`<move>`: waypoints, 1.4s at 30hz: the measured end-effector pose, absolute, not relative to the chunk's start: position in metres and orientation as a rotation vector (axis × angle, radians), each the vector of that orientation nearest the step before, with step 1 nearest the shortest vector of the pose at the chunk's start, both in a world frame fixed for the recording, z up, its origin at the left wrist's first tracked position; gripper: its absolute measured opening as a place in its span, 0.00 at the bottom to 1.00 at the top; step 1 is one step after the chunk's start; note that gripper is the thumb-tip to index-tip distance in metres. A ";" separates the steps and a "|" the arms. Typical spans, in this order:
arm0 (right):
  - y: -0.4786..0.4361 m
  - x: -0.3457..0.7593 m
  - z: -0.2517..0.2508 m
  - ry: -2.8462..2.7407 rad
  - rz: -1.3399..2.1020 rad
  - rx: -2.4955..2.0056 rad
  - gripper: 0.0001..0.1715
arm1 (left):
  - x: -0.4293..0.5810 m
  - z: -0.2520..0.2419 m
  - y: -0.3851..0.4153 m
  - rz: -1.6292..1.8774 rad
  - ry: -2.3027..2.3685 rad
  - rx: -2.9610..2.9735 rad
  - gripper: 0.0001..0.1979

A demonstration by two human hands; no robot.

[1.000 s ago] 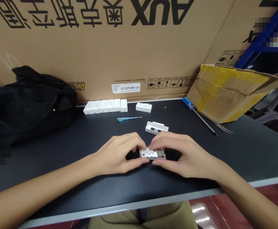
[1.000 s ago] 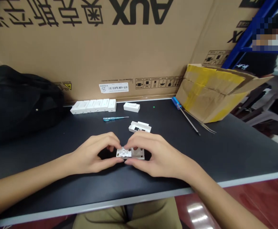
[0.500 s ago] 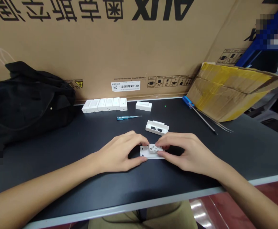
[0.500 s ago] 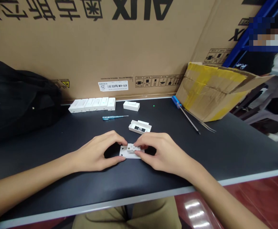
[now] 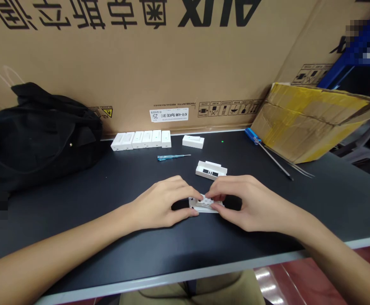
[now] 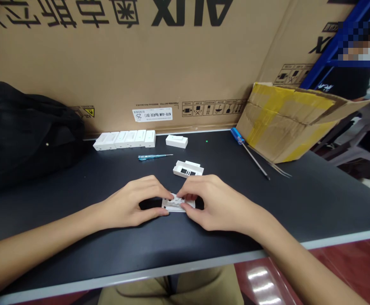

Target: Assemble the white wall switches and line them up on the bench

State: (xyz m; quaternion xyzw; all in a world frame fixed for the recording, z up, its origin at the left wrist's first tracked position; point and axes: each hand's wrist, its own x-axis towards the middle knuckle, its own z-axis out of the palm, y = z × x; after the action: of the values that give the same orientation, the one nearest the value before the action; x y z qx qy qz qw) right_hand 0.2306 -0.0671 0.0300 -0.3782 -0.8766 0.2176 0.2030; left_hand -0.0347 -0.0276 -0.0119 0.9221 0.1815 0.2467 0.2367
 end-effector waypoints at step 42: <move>-0.011 0.257 0.041 -2.433 0.398 -1.293 0.25 | -0.035 -0.005 -0.037 0.559 0.559 2.725 0.09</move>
State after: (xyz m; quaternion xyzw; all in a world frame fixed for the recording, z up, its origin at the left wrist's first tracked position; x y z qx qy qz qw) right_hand 0.2570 -0.0115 0.0412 -0.4570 -0.8600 0.1407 0.1782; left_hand -0.0352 -0.0369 -0.0047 0.9493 0.1946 0.1948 0.1515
